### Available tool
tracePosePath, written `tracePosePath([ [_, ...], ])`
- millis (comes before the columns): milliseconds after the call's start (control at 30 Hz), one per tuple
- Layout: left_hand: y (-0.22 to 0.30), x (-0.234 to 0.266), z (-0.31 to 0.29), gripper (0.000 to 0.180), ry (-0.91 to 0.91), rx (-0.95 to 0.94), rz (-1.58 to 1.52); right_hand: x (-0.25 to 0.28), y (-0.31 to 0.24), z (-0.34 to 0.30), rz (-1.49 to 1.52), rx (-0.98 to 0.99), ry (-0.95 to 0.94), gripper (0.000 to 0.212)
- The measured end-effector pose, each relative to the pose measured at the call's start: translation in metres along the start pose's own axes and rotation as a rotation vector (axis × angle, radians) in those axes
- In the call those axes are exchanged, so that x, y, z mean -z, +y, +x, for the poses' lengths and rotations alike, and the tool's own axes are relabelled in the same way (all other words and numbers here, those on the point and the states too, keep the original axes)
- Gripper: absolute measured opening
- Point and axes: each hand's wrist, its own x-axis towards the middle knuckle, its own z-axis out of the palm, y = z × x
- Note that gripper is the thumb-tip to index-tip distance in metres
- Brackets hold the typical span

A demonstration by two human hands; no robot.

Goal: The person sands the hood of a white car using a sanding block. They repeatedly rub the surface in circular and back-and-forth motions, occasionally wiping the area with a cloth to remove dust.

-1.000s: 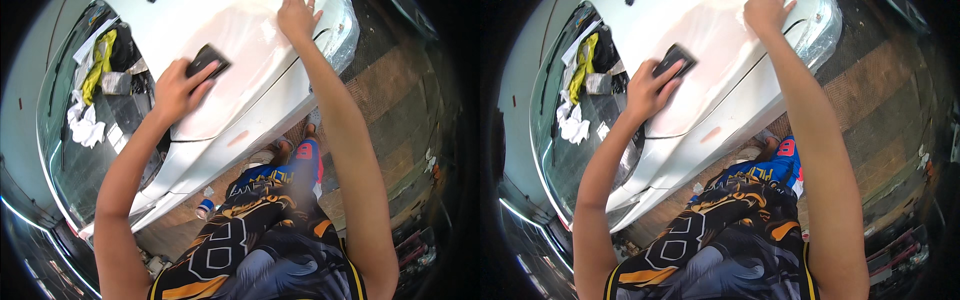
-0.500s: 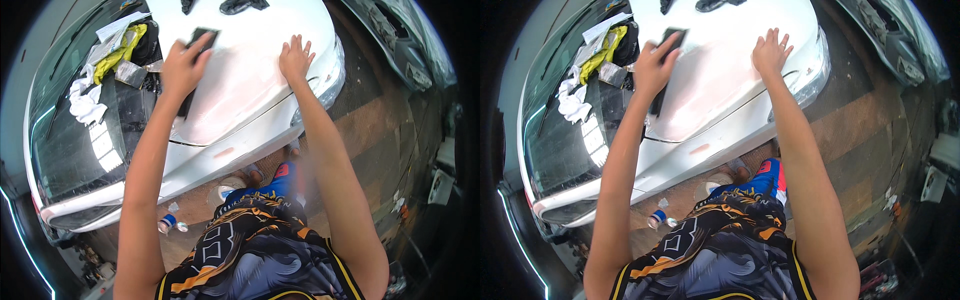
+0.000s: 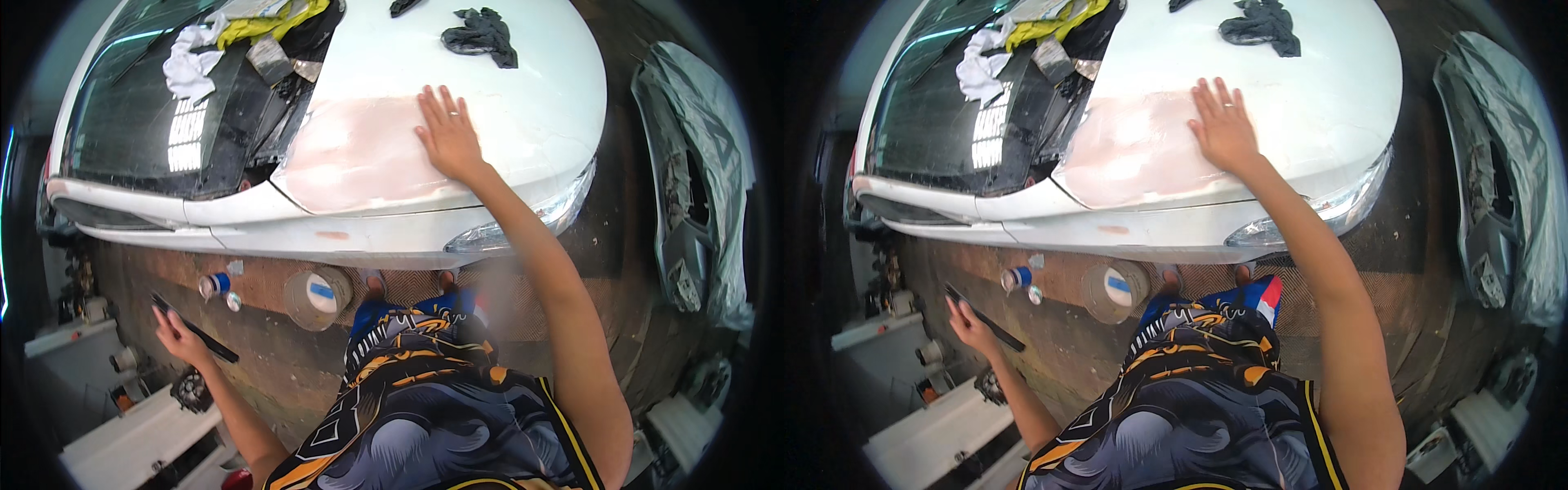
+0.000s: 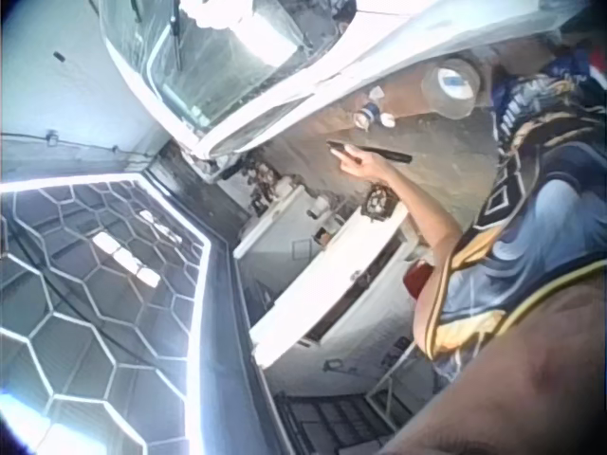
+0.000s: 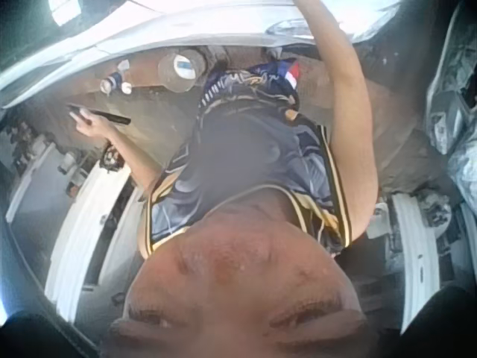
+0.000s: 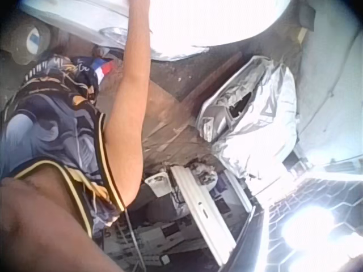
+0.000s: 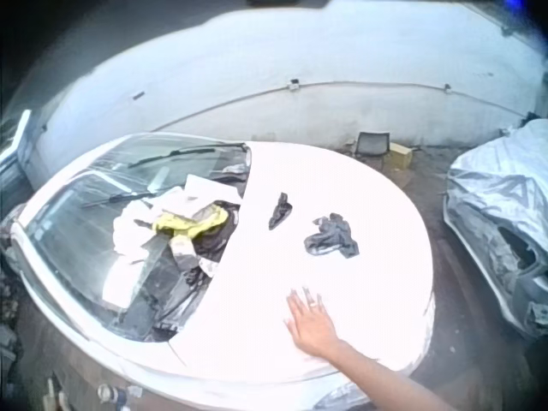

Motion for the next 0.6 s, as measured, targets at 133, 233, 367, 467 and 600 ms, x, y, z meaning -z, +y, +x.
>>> tracePosePath([
  [133, -0.027, 0.066, -0.15, 0.042, -0.268, 0.166, 0.297, -0.005, -0.049, 0.029, 0.107, 0.171, -0.067, 0.064],
  [233, -0.019, 0.122, -0.266, 0.043, -0.4, 0.293, 0.403, -0.013, -0.109, 0.049, 0.227, 0.316, -0.109, 0.065],
  [367, 0.009, 0.187, -0.38, 0.045, -0.601, 0.535, 0.495, -0.012, -0.185, 0.052, 0.334, 0.414, -0.13, 0.064],
  [467, 0.029, 0.206, -0.425, 0.048, -0.707, 0.72, 0.567, -0.021, -0.182, 0.046, 0.268, 0.433, -0.035, 0.063],
  [600, 0.022, 0.24, -0.475, 0.05, -0.759, 0.922, 0.598, -0.012, -0.164, 0.02, 0.337, 0.451, -0.007, 0.063],
])
